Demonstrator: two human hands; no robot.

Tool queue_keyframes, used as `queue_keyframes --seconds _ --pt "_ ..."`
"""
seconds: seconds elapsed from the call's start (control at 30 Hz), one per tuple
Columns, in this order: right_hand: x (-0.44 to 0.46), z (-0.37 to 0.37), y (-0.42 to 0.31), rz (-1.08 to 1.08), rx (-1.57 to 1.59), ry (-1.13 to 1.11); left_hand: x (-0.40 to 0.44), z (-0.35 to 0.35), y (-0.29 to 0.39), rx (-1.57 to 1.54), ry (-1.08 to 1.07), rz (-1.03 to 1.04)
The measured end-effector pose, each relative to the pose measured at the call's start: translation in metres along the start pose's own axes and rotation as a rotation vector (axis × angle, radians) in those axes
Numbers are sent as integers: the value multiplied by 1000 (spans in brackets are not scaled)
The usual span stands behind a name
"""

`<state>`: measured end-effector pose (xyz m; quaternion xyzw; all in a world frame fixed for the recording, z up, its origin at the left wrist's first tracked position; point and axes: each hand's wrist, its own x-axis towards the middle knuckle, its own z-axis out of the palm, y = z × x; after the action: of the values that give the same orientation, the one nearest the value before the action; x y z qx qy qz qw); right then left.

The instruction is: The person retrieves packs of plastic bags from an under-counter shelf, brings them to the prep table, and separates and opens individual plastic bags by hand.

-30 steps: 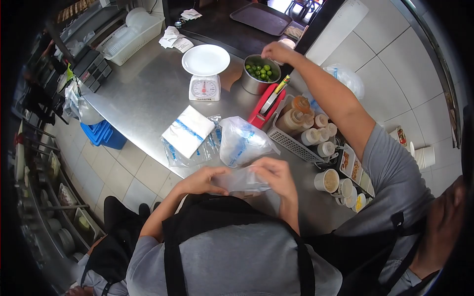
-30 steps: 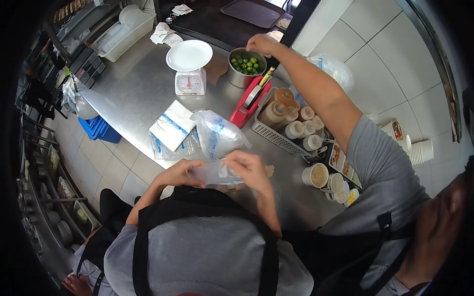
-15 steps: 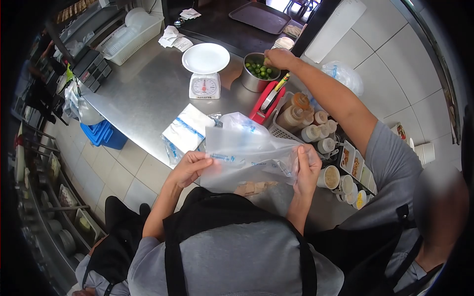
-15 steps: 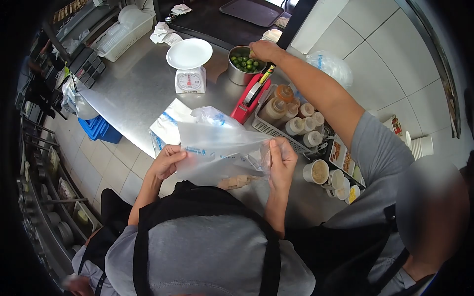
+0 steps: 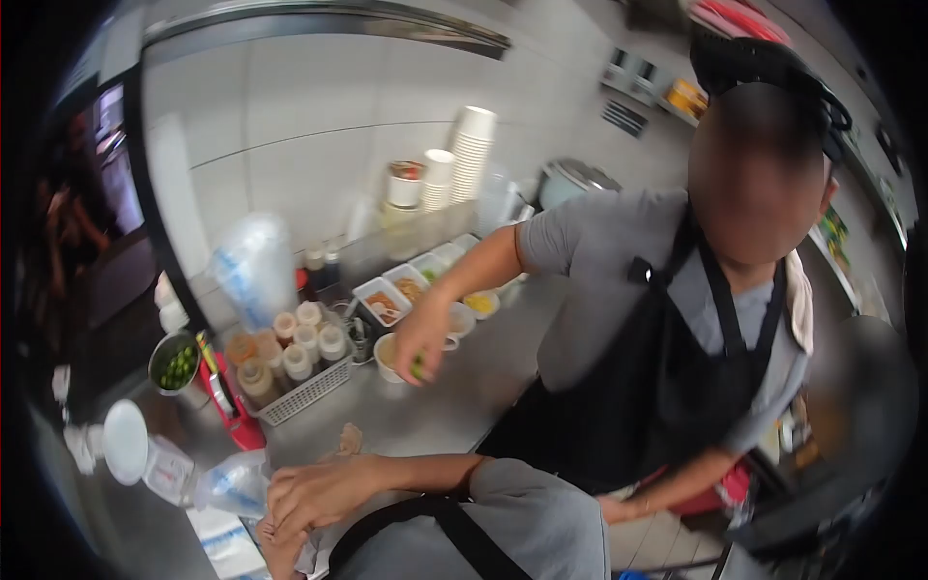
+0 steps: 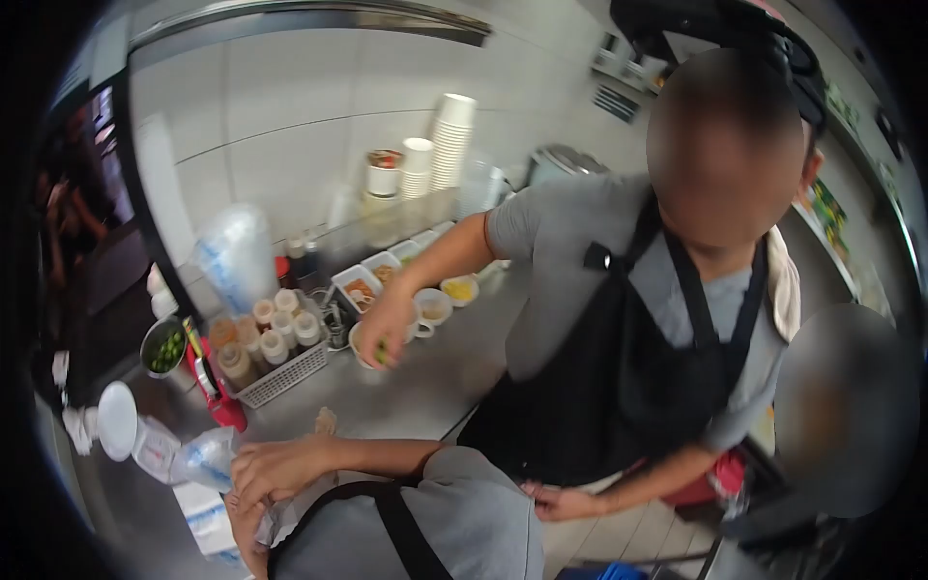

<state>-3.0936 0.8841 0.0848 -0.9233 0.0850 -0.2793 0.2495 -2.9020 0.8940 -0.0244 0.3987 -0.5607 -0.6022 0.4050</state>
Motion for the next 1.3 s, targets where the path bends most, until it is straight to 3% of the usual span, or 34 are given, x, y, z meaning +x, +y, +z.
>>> queue_keyframes --seconds 0.1,0.23,0.27,0.4,0.5,0.6,0.67,0.7,0.73,0.77,0.83,0.87,0.93,1.0,1.03,1.1,1.13,1.2,1.3 --pt "-13 -16 -11 77 -122 -47 25 24 7 -84 17 23" --pt "-32 -33 -18 2 71 194 37 33 4 -187 81 60" --pt "-33 -33 -22 -112 133 265 38 32 2 -195 89 59" --pt "-39 -39 -43 165 365 308 55 35 5 -298 131 82" --pt "-32 -19 -26 210 327 592 54 24 1 -345 174 104" --pt "-45 -39 -25 351 279 410 52 7 -6 -543 229 166" --pt "-46 -23 -12 358 525 241 29 -9 -20 -585 244 282" --pt "-51 -22 -1 366 727 146 11 -17 -16 -18 338 594" --pt "-50 -29 9 81 687 61 14 -22 -5 -98 79 643" --pt "-37 -37 13 -174 927 42 17 -25 7 -189 -202 648" --pt "-20 -26 13 -268 1216 234 20 -32 32 -240 -661 483" --pt "-13 -22 21 -319 1346 238 15 -31 54 -155 -632 496" --pt "-10 -29 31 -38 1477 344 9 -30 89 -128 -465 409" --pt "12 -43 29 359 1032 549 3 -31 114 -119 -145 227" --pt "21 -40 36 436 880 610 8 -34 122 -49 40 130" --pt "37 -29 48 570 551 726 24 -35 111 -62 298 159" --pt "37 -13 55 623 482 766 29 -35 98 -37 335 157" --pt "16 26 86 634 329 630 38 -35 76 -60 415 65" --pt "7 59 102 695 260 571 48 -43 19 -77 481 120"
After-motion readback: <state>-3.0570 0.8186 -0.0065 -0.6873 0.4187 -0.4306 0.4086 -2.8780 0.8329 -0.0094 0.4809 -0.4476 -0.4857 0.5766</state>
